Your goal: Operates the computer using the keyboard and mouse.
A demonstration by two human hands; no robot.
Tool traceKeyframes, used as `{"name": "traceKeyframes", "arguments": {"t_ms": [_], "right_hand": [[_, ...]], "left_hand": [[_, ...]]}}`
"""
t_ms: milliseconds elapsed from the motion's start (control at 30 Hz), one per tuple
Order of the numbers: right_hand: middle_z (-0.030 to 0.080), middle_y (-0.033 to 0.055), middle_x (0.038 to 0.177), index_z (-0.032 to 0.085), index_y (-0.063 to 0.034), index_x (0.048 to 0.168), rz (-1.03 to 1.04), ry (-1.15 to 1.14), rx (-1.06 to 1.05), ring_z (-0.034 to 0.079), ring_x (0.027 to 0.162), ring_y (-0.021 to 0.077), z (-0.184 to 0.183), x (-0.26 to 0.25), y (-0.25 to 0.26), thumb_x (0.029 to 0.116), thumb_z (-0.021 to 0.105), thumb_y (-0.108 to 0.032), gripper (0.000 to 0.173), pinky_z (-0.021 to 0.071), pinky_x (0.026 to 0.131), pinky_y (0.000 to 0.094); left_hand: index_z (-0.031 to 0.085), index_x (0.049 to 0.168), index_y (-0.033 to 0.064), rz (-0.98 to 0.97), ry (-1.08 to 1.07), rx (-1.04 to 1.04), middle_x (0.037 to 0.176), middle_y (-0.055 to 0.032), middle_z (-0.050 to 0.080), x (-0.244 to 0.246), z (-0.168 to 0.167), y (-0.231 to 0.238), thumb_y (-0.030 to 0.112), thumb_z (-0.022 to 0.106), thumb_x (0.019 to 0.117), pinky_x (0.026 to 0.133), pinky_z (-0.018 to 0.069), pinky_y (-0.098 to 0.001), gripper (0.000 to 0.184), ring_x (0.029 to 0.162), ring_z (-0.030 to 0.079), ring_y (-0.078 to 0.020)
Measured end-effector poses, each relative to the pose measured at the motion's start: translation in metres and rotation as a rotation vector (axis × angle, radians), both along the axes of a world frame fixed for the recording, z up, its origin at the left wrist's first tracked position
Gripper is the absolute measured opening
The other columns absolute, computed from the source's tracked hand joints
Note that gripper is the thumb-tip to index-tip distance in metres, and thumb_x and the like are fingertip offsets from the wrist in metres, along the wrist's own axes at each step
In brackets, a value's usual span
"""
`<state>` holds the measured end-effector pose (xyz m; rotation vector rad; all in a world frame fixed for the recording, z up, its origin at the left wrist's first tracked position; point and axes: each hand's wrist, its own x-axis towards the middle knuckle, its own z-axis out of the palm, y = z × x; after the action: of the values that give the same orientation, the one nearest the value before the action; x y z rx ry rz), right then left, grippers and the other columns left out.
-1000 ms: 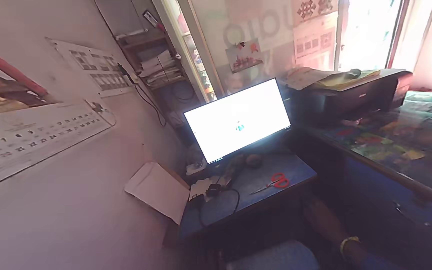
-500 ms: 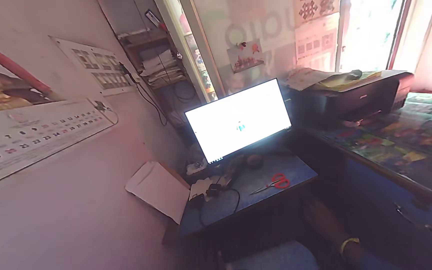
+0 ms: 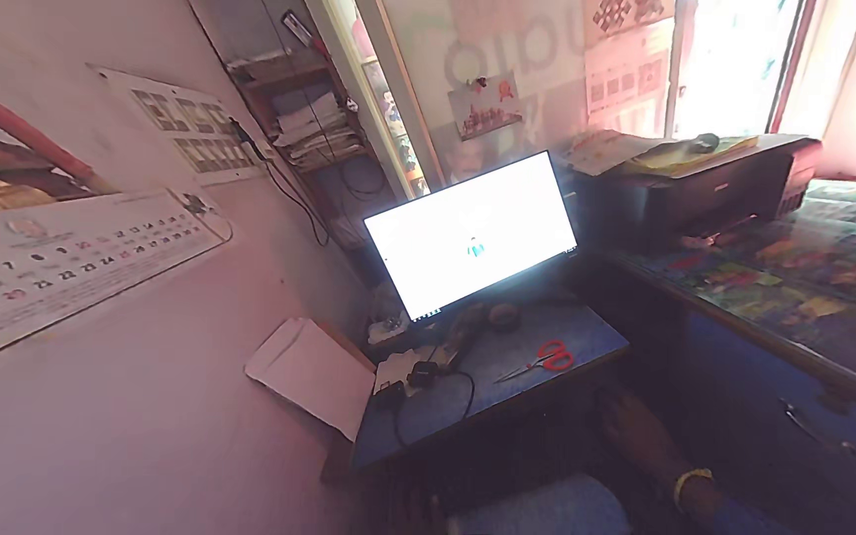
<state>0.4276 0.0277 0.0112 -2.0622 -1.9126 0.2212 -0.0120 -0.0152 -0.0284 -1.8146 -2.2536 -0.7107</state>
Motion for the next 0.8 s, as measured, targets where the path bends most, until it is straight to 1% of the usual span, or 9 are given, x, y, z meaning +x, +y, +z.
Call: {"name": "traceKeyframes", "arguments": {"t_ms": [200, 333, 467, 533, 600, 700, 733, 767, 800], "right_hand": [[0.045, 0.0165, 0.157, 0.057, -0.0144, 0.145, 0.0, 0.0, 0.04, 0.044, 0.145, 0.0337, -0.004, 0.0, 0.001, 0.0998, 0.055, -0.036, 0.05, 0.0421, 0.116, 0.0486], [0.044, 0.0164, 0.158, 0.056, -0.0148, 0.146, 0.003, 0.008, 0.039, 0.043, 0.146, 0.0338, 0.0, -0.001, -0.002, 0.1006, 0.055, -0.034, 0.05, 0.0417, 0.116, 0.0484], [0.042, 0.0144, 0.16, 0.054, -0.0171, 0.149, 0.0, 0.007, 0.043, 0.042, 0.147, 0.0323, -0.004, 0.001, -0.003, 0.1013, 0.052, -0.037, 0.051, 0.0409, 0.117, 0.0478], [0.042, 0.0146, 0.16, 0.052, -0.0164, 0.15, 0.004, 0.019, 0.042, 0.04, 0.148, 0.0321, -0.003, 0.001, -0.004, 0.1022, 0.052, -0.037, 0.052, 0.0393, 0.118, 0.0475], [0.043, 0.0158, 0.159, 0.05, -0.0158, 0.152, -0.001, 0.029, 0.055, 0.041, 0.148, 0.0326, 0.004, -0.001, -0.007, 0.1023, 0.052, -0.037, 0.054, 0.0391, 0.118, 0.0473], [0.045, 0.0176, 0.157, 0.049, -0.0157, 0.152, -0.03, 0.044, 0.048, 0.045, 0.144, 0.0337, 0.016, -0.004, -0.008, 0.1007, 0.056, -0.034, 0.055, 0.0426, 0.116, 0.0477], [0.045, 0.0173, 0.156, 0.049, -0.0165, 0.153, -0.043, 0.044, 0.039, 0.046, 0.143, 0.0337, 0.014, -0.003, -0.005, 0.0998, 0.057, -0.034, 0.056, 0.0441, 0.114, 0.0479], [0.045, 0.017, 0.157, 0.048, -0.017, 0.153, -0.052, 0.04, 0.036, 0.047, 0.143, 0.0341, 0.01, -0.002, -0.002, 0.099, 0.057, -0.035, 0.058, 0.0446, 0.114, 0.0487], [0.044, 0.0164, 0.158, 0.046, -0.0179, 0.155, -0.056, 0.036, 0.019, 0.045, 0.144, 0.0343, 0.005, 0.0, -0.001, 0.0987, 0.057, -0.037, 0.06, 0.0436, 0.114, 0.0498]], "left_hand": [[0.061, 0.14, 0.0048, 0.011, 0.02, -0.008, 0.157, -0.0226, 0.044, 0.001, 0.001, -0.002, 0.047, 0.045, 0.105, 0.115, 0.0377, -0.0572, 0.057, 0.142, 0.046, -0.0439], [0.062, 0.14, 0.0092, 0.041, 0.086, -0.04, 0.155, -0.0204, 0.048, 0.001, -0.001, -0.001, 0.053, 0.038, 0.1066, 0.115, 0.0385, -0.0551, 0.06, 0.141, 0.047, -0.0415], [0.063, 0.138, 0.0075, 0.04, 0.108, -0.049, 0.152, -0.0213, 0.051, 0.004, 0.006, -0.003, 0.053, 0.036, 0.1066, 0.115, 0.0382, -0.0549, 0.062, 0.142, 0.047, -0.0402], [0.064, 0.137, 0.006, 0.028, 0.125, -0.031, 0.151, -0.0221, 0.052, 0.004, 0.007, -0.003, 0.053, 0.037, 0.1064, 0.116, 0.0376, -0.0553, 0.062, 0.142, 0.047, -0.0405], [0.064, 0.137, 0.0053, 0.011, 0.133, -0.041, 0.151, -0.0229, 0.051, 0.005, 0.014, -0.002, 0.05, 0.038, 0.1063, 0.117, 0.0359, -0.0556, 0.06, 0.143, 0.046, -0.0409], [0.06, 0.141, 0.004, -0.007, 0.147, -0.087, 0.154, -0.0244, 0.047, 0.011, 0.024, -0.002, 0.048, 0.046, 0.1033, 0.12, 0.0307, -0.056, 0.06, 0.146, 0.04, -0.0423], [0.056, 0.144, 0.0042, 0.0, 0.151, -0.106, 0.156, -0.0265, 0.043, 0.015, 0.028, -0.003, 0.051, 0.048, 0.1019, 0.12, 0.0304, -0.0576, 0.064, 0.147, 0.038, -0.0442], [0.054, 0.148, 0.0076, 0.009, 0.176, -0.146, 0.157, -0.0259, 0.042, 0.019, 0.032, -0.005, 0.057, 0.044, 0.1019, 0.119, 0.0305, -0.0593, 0.068, 0.147, 0.037, -0.0448], [0.055, 0.148, 0.0125, 0.009, 0.2, -0.16, 0.156, -0.0229, 0.045, 0.022, 0.03, -0.006, 0.062, 0.039, 0.1021, 0.118, 0.0311, -0.0612, 0.069, 0.147, 0.037, -0.0442]]}}
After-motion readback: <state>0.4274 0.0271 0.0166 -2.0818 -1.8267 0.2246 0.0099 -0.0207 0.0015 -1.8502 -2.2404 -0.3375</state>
